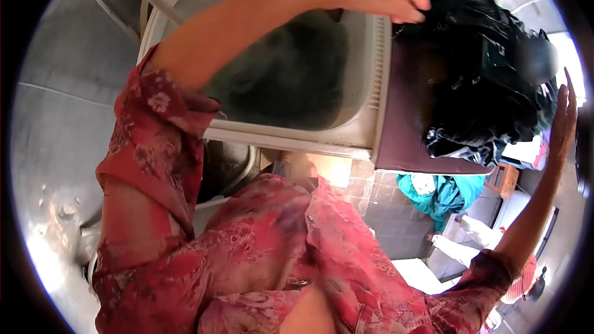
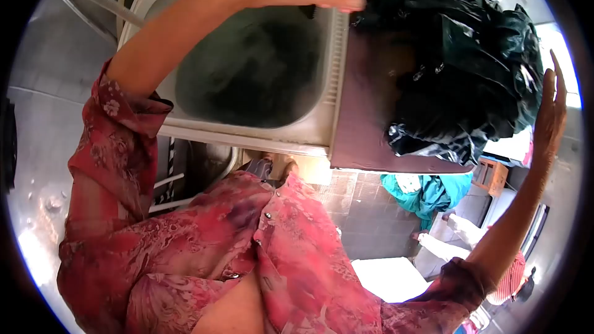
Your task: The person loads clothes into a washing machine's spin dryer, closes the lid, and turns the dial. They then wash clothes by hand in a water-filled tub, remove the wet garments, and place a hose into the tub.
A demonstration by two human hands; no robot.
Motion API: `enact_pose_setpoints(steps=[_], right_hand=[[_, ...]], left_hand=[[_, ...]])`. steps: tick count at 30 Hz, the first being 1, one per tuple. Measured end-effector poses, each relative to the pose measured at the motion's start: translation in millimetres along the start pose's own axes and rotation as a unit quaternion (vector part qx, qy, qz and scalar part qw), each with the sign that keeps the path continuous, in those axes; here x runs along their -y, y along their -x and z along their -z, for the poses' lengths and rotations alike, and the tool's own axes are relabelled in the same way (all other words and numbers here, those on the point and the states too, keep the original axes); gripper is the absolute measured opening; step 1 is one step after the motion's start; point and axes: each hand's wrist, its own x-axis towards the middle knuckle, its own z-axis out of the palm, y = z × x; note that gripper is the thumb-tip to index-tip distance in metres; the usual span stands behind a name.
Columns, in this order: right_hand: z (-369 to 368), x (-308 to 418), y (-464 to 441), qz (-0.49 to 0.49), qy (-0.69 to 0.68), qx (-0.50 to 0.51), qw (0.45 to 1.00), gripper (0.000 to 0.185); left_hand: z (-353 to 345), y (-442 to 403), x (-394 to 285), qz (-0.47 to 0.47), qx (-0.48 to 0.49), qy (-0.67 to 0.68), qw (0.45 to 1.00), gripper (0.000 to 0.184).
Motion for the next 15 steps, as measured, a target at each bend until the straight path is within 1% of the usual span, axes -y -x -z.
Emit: enact_pose_setpoints(steps=[1,2,4,5,6,8,9,10,11,12,13,15], right_hand=[[-2,37,-5,0.019,-0.044,0.053,0.997,0.057],[-12,51,-5,0.057,-0.062,0.059,0.995,0.056],[-32,42,-3,0.162,-0.027,0.08,0.983,0.055],[-43,29,-1,0.21,-0.008,0.093,0.973,0.054],[-54,5,-1,0.263,0.024,0.104,0.959,0.053],[-72,-65,0,0.355,0.081,0.126,0.923,0.052],[-80,-123,4,0.37,0.059,0.13,0.918,0.05],[-82,-149,3,0.384,0.14,0.122,0.904,0.052],[-84,-178,-2,0.402,0.126,0.095,0.902,0.046],[-85,-166,-11,0.408,0.121,0.079,0.901,0.048],[-81,-122,-6,0.4,0.113,0.054,0.908,0.049],[-74,-51,6,0.378,0.095,0.004,0.921,0.053]], left_hand=[[4,19,26,0.022,0.025,0.003,0.999,0.038],[12,45,45,0.044,0.049,0.008,0.998,0.037],[25,103,61,0.157,0.01,0.023,0.987,0.045],[29,132,57,0.209,-0.026,0.032,0.977,0.038],[32,160,47,0.259,-0.062,0.039,0.963,0.033],[29,211,28,0.28,-0.241,-0.012,0.929,0.026],[26,235,21,0.295,-0.248,-0.02,0.922,0.026],[22,264,12,0.26,-0.397,-0.027,0.88,0.025],[20,298,5,0.222,-0.539,-0.042,0.812,0.024],[15,327,2,0.187,-0.596,-0.071,0.777,0.019],[6,359,3,0.212,-0.612,-0.098,0.755,0.019],[-16,424,9,0.283,-0.678,-0.091,0.672,0.022]])
